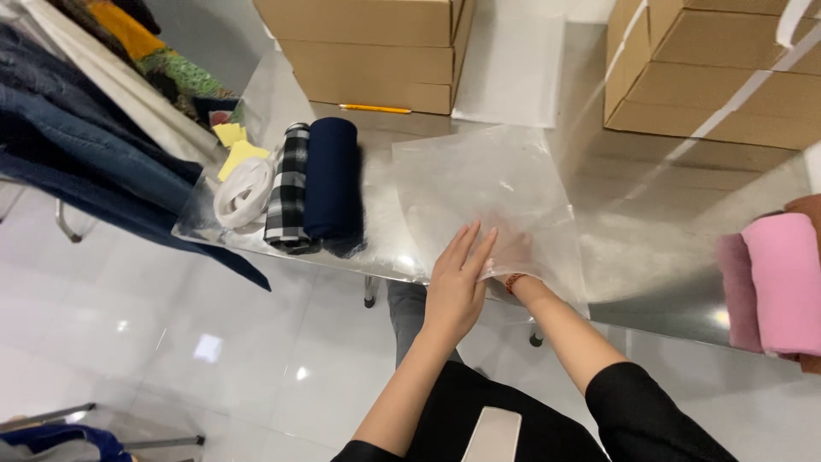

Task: The person writes on a yellow sticky note with a pencil and places it on a cardboard box tied with a white ribbon. They then move the box aside and wrap a rolled pink cloth in a clear plastic bag on a metal table.

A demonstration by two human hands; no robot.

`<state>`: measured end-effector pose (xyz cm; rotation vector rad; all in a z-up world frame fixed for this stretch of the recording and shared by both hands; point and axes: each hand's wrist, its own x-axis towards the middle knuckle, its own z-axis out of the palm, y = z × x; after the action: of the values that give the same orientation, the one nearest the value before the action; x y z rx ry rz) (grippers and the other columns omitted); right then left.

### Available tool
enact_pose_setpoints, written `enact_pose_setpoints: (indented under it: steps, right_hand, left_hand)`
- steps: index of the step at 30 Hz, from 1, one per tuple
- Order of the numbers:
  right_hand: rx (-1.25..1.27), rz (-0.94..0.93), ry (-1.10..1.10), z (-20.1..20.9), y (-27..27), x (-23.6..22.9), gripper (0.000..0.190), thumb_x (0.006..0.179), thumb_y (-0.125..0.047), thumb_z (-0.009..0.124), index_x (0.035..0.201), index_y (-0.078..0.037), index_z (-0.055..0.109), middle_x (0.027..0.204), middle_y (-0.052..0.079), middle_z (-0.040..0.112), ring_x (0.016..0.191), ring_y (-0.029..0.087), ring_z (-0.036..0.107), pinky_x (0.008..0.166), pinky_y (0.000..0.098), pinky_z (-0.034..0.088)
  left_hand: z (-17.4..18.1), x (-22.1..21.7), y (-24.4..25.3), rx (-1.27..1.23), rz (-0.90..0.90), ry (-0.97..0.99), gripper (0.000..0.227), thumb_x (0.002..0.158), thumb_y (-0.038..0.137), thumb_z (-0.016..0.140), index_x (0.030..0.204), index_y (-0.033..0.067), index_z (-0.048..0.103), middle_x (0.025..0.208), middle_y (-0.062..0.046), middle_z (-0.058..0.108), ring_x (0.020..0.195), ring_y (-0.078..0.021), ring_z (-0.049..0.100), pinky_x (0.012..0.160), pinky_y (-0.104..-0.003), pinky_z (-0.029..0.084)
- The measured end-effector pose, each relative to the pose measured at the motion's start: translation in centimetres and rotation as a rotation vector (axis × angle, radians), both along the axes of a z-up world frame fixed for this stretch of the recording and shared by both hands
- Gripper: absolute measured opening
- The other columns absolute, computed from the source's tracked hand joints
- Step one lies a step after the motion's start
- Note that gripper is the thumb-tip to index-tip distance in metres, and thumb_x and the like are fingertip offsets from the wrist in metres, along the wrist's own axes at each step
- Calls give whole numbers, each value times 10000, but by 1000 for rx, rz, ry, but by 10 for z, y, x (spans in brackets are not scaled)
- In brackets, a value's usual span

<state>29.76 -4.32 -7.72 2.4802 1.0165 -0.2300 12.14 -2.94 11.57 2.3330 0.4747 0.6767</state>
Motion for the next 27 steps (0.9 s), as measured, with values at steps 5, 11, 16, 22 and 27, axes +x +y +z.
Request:
enact_pose_setpoints:
  steps: [5,11,16,22,27]
  right_hand:
    - [329,32,186,29,4,32,299,880,-524,684,1147,-389,682,1155,-95,618,1088,233,529,974,542,337]
    - [402,-53,238,63,24,40,376,899,-563,644,1185,-362,504,1242,-33,479,1190,252,420,1005,577,279]
    - [539,-107,334,80,39,43,692,964,-624,564,1507,-399,199,1583,23,138,1467,315,110,1150,694,163]
    - [945,-124,261,155,36,49,1012,1044,-438,712,1751,-290,3,1802,124,-67,1646,426,29,1252,760,174]
    - [282,-222,411,8,21,102,830,935,-714,517,1657,-589,128,1808,-5,12,1649,368,-45,1184,805,162]
  left_hand:
    - [-6,8,7,-7,4,0,505,1103,158,547,1604,197,497,1624,-179,487,1522,-415,427,1181,-556,421]
    - [-3,7,21,-28,19,18,535,1088,132,566,1613,196,483,1647,-160,460,1542,-400,406,1181,-565,420]
    - [6,-9,28,-45,35,6,545,1090,108,558,1617,220,477,1653,-139,462,1543,-380,413,1208,-552,406]
    - [21,-14,23,-69,-12,-40,564,1103,103,542,1637,255,445,1681,-117,427,1563,-370,392,1236,-549,385]
    - [19,-10,15,-139,-69,-20,544,1130,118,482,1648,268,411,1703,-125,386,1581,-372,351,1244,-556,375]
